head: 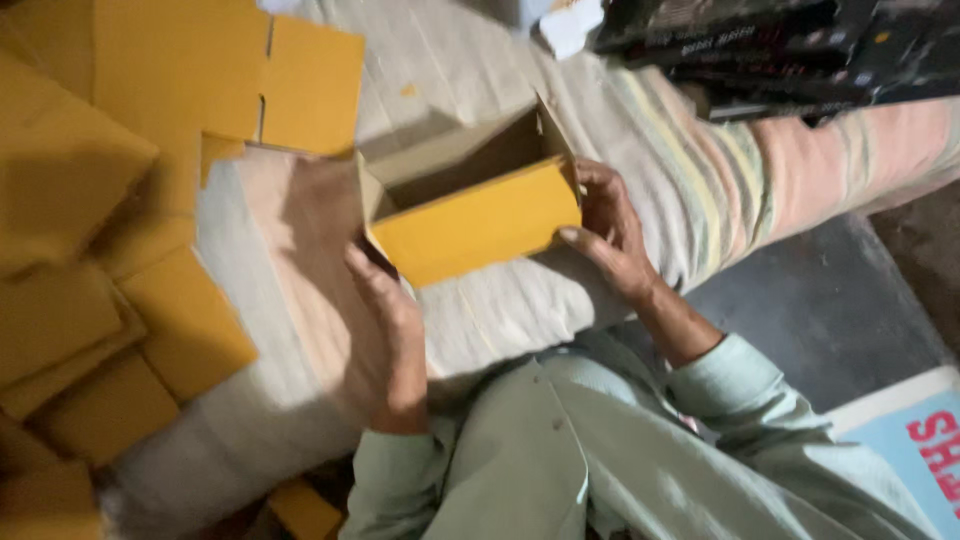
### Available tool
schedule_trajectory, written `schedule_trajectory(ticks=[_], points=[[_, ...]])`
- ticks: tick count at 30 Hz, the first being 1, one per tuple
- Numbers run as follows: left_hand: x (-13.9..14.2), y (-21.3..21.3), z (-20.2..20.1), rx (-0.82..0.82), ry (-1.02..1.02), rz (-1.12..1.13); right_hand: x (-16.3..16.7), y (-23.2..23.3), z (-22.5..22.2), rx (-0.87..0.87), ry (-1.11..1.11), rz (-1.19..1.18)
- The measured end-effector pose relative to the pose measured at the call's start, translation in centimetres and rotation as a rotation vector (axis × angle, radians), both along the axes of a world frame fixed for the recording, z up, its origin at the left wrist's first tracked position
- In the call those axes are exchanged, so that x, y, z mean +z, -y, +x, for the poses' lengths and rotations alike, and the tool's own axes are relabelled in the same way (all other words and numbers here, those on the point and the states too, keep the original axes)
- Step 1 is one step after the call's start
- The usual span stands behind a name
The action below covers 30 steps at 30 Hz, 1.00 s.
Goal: The person sits on the floor with a cushioned surface on their lap and folds flat yellow cardboard blanks into boxes, pressing the creases and tucking the flaps to shape each box, then sets the finished box aside and reaches for the next flat blank.
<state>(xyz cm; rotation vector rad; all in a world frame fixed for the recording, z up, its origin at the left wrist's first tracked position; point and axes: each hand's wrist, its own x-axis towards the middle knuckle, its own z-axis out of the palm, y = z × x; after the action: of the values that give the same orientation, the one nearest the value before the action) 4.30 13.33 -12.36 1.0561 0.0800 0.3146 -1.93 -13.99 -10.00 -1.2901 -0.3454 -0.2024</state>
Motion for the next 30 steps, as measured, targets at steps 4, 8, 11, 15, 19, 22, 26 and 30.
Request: schedule_trajectory(ticks=[4, 8, 11, 15, 19, 22, 26, 30], points=[[2.1, -0.4, -2.1, -0.085, 0.315, 0.407, -0.4, -0.2, -0.1, 0.036, -0.080, -0.124], [4.9, -1.0, -2.6, -0.032, 0.283, 0.723, 0.5, 0.1, 0.2, 0.011, -0.088, -0.232], [5.6, -0.8, -3.1, -0.073, 0.342, 0.689, 1.7, 0.8, 0.1, -0.059, -0.035, -0.399], [4.8, -1.4, -7.5, -0.103, 0.262, 0.515, 2.8, 1.0, -1.2, -0.074, 0.039, -0.572], [2.4, -1.2, -9.8, 0.036, 0.164, 0.622, 2.7, -0.1, -3.0, -0.136, 0.213, -0.680], [0.8, -0.7, -9.1, 0.064, 0.202, 0.534, 2.6, -0.6, -3.5, -0.121, 0.150, -0.568], [0.5, -0.2, -7.9, 0.101, 0.296, 0.565, 3.0, -0.8, -1.8, -0.094, -0.033, -0.310], [2.7, 0.2, -8.2, 0.082, 0.216, 0.611, 4.4, -0.9, 0.3, 0.037, -0.307, -0.109]])
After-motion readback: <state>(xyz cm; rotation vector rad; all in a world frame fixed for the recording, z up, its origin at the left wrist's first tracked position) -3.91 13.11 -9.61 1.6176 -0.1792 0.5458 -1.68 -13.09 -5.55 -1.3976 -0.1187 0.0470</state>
